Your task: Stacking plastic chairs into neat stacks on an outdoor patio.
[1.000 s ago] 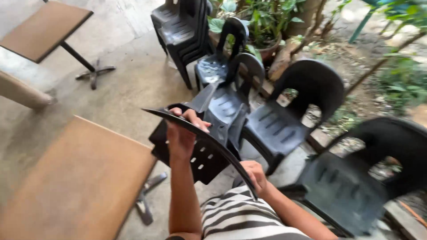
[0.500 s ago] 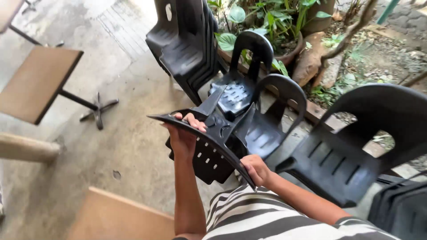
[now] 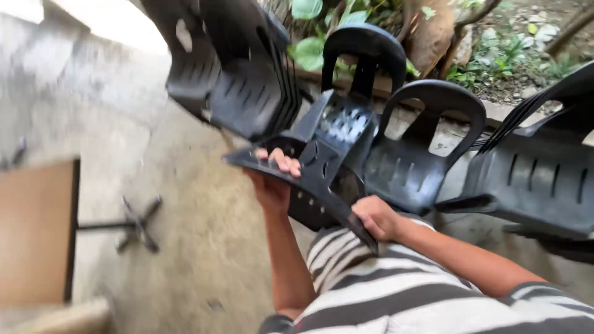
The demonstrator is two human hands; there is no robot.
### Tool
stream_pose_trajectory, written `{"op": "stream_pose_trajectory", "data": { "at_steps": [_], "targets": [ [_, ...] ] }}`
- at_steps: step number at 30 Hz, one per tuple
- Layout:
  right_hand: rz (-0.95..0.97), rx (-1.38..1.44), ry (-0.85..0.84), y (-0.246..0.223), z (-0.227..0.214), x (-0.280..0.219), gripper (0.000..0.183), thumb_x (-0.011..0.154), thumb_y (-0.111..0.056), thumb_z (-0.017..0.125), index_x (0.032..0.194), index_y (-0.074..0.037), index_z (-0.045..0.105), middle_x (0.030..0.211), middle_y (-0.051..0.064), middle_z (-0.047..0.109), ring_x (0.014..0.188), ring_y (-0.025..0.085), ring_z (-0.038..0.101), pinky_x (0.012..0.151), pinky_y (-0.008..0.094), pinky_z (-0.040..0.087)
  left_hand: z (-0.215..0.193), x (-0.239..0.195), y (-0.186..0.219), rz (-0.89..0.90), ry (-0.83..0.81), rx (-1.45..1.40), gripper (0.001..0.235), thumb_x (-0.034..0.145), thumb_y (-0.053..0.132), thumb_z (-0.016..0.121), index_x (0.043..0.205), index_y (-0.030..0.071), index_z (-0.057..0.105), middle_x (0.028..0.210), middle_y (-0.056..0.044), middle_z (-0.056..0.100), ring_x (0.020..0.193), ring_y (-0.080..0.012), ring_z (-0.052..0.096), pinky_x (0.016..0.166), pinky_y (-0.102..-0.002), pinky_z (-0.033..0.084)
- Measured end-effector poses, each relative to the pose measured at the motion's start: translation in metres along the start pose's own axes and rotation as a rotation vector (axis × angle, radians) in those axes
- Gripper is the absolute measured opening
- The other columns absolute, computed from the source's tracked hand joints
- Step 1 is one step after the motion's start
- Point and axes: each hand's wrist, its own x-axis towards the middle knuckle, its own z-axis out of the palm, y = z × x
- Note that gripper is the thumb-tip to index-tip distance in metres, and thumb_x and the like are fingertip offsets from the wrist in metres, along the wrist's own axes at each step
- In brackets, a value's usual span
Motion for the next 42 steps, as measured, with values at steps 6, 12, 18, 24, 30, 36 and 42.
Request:
{"op": "stream_pose_trajectory", "data": {
  "at_steps": [6,12,18,24,30,36,42],
  "targets": [
    [0.069,-0.208,0.101,0.02,0.052,0.061,0.048,0.107,-0.023,0.027,0.062,-0.013,0.042,0.056,0.007,0.041,0.044,0.032,0.047,0.042,0.042,0.042,-0.073,0.064,0.026,-0.147,-0.12,-0.105,0.053,0.099,0.069,0.034,0.124,0.023,0.043,0.086,-0.011,0.052,0.077,-0.0365,0.067,0.095,-0.05,0.049],
    [0.153,-0.319,0.154,0.034,0.088,0.075,0.049,0.107,-0.023,0.026,0.061,-0.014,0.041,0.055,0.005,0.04,0.043,0.031,0.046,0.041,0.041,0.042,-0.104,0.083,0.028,-0.252,-0.158,-0.184,0.056,0.099,0.071,0.026,0.124,0.023,0.041,0.087,-0.009,0.051,0.078,-0.0345,0.067,0.097,-0.049,0.048],
    [0.166,-0.346,0.134,0.052,0.115,0.085,0.052,0.107,-0.029,0.026,0.061,-0.014,0.043,0.054,0.005,0.041,0.043,0.03,0.048,0.04,0.041,0.043,-0.125,0.092,0.051,-0.283,-0.141,-0.203,0.06,0.097,0.074,0.025,0.123,0.023,0.041,0.085,-0.007,0.05,0.077,-0.032,0.067,0.098,-0.047,0.049],
    [0.164,-0.268,0.116,0.058,0.12,0.105,0.048,0.106,-0.022,0.028,0.061,-0.016,0.044,0.054,0.003,0.04,0.041,0.029,0.046,0.039,0.04,0.041,-0.139,0.101,0.045,-0.237,-0.115,-0.232,0.058,0.099,0.072,0.025,0.123,0.023,0.042,0.082,-0.009,0.051,0.073,-0.0339,0.068,0.096,-0.049,0.052],
    [0.152,-0.32,0.119,0.067,0.1,0.124,0.047,0.106,-0.023,0.025,0.063,-0.017,0.044,0.056,0.002,0.04,0.043,0.026,0.045,0.04,0.039,0.041,-0.146,0.122,0.043,-0.163,-0.124,-0.169,0.049,0.102,0.068,0.025,0.121,0.026,0.041,0.085,-0.009,0.05,0.077,-0.0357,0.068,0.099,-0.052,0.052],
    [0.356,-0.325,0.233,0.082,0.059,0.084,0.047,0.109,-0.03,0.035,0.069,-0.01,0.051,0.06,0.009,0.046,0.052,0.029,0.048,0.049,0.04,0.043,-0.135,0.145,0.016,-0.104,-0.137,-0.107,0.041,0.103,0.063,0.032,0.118,0.027,0.044,0.093,-0.01,0.057,0.091,-0.0383,0.07,0.107,-0.055,0.047],
    [0.631,-0.19,0.385,0.067,0.009,0.065,0.104,0.072,-0.1,0.029,0.103,-0.009,0.066,0.085,0.007,0.061,0.078,0.019,0.055,0.071,0.029,0.043,-0.1,0.168,-0.013,-0.113,-0.176,0.002,0.034,0.107,0.053,0.036,0.115,0.025,0.053,0.111,-0.013,0.066,0.115,-0.0317,0.069,0.111,-0.048,0.049]
  ]
}}
